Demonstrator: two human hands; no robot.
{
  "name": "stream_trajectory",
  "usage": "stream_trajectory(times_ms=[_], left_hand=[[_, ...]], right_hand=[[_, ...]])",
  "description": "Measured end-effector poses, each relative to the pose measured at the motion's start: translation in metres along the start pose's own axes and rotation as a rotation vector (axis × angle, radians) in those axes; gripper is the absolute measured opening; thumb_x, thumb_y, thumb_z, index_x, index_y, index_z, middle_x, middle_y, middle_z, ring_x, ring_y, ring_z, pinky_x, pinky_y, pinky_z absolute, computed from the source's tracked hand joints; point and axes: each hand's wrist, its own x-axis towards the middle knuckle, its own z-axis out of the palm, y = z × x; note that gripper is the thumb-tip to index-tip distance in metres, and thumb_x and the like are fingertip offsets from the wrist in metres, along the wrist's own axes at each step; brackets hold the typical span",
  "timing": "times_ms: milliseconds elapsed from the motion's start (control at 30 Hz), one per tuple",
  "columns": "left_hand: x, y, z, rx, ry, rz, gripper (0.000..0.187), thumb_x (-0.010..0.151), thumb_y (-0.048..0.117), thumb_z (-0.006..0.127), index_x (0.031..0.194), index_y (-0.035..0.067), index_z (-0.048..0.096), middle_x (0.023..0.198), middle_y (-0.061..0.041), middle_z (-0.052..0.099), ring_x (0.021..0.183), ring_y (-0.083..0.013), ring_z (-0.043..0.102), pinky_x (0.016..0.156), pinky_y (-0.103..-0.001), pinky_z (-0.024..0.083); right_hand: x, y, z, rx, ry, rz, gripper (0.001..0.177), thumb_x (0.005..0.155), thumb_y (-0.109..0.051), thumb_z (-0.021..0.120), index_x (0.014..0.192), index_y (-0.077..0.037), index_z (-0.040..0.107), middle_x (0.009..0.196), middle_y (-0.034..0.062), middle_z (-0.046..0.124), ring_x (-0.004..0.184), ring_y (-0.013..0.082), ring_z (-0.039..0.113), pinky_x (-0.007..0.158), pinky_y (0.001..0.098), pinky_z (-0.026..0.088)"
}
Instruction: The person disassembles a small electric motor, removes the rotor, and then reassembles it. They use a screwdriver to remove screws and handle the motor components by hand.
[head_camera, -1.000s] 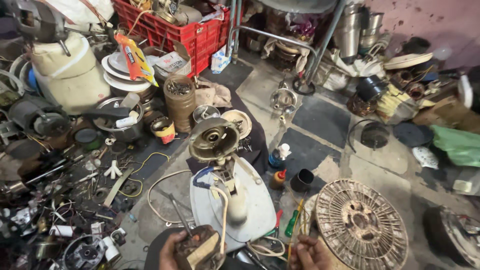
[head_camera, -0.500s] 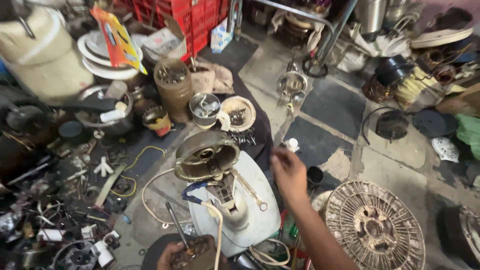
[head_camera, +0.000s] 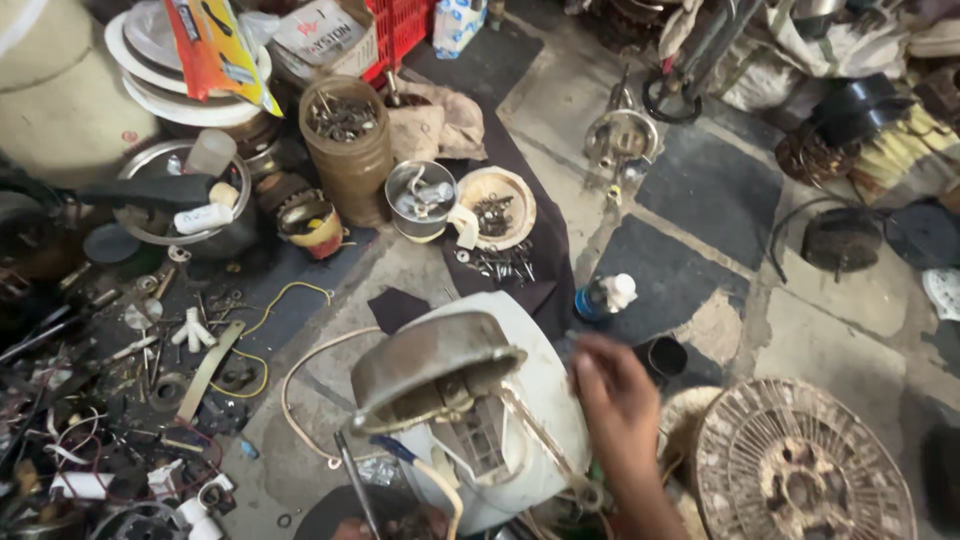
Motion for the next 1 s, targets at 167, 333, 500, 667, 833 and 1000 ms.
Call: stream_trajectory(times_ms=[167,333,500,667,833,1000], left_hand=[[-0.017,-0.026,0.027,-0.097,0.02,0.068,0.061,0.075,0.039,0.053,0.116,-0.004,0.066,0.109,-0.024,0.075,0.101,-0.0442,0.07,0.092,-0.063,0.052],[-0.052,-0.066,0.059,-0.229,0.1,0.183,0.059,0.076,0.039,0.053,0.115,-0.003,0.066,0.108,-0.022,0.074,0.101,-0.0436,0.069,0.093,-0.065,0.051],[-0.067,-0.094,0.057,-0.19,0.089,0.264,0.055,0.093,0.042,0.052,0.122,-0.004,0.063,0.116,-0.017,0.071,0.112,-0.0398,0.066,0.101,-0.063,0.047],[-0.081,-0.103,0.066,-0.012,0.029,0.319,0.058,0.094,0.044,0.05,0.127,-0.002,0.062,0.122,-0.018,0.072,0.113,-0.0361,0.067,0.101,-0.056,0.048],[-0.094,-0.111,0.069,0.07,-0.048,0.342,0.054,0.098,0.043,0.052,0.132,0.002,0.062,0.123,-0.016,0.071,0.112,-0.0314,0.067,0.099,-0.05,0.051],[-0.113,-0.118,0.08,0.193,-0.058,0.391,0.052,0.097,0.042,0.054,0.13,0.003,0.063,0.12,-0.015,0.073,0.109,-0.0301,0.069,0.097,-0.05,0.053]], right_hand=[[-0.134,0.058,-0.068,-0.335,0.03,-0.129,0.022,0.089,-0.007,0.069,0.11,-0.005,0.074,0.097,0.0023,0.077,0.094,0.0091,0.07,0.092,0.0309,0.038],[-0.216,0.06,-0.103,-0.268,0.017,0.197,0.017,0.085,0.001,0.075,0.099,-0.004,0.083,0.087,0.0116,0.079,0.071,0.0147,0.064,0.063,0.0277,0.045],[-0.239,-0.005,-0.136,-0.432,0.096,-0.277,0.016,0.088,-0.002,0.07,0.102,-0.005,0.075,0.093,0.0047,0.075,0.08,0.0102,0.072,0.072,0.0253,0.057],[-0.254,-0.036,-0.182,-0.311,0.272,-0.235,0.019,0.095,0.0,0.065,0.112,-0.003,0.07,0.105,0.0057,0.073,0.095,0.0125,0.069,0.084,0.0252,0.056],[-0.292,-0.015,-0.191,-0.284,0.302,-0.161,0.021,0.098,0.0,0.065,0.117,0.0,0.072,0.1,0.0103,0.076,0.087,0.0144,0.07,0.079,0.0267,0.055],[-0.317,0.016,-0.157,-0.025,0.222,-0.138,0.023,0.095,0.0,0.066,0.117,0.005,0.07,0.104,0.0108,0.075,0.096,0.0138,0.072,0.087,0.0265,0.057]])
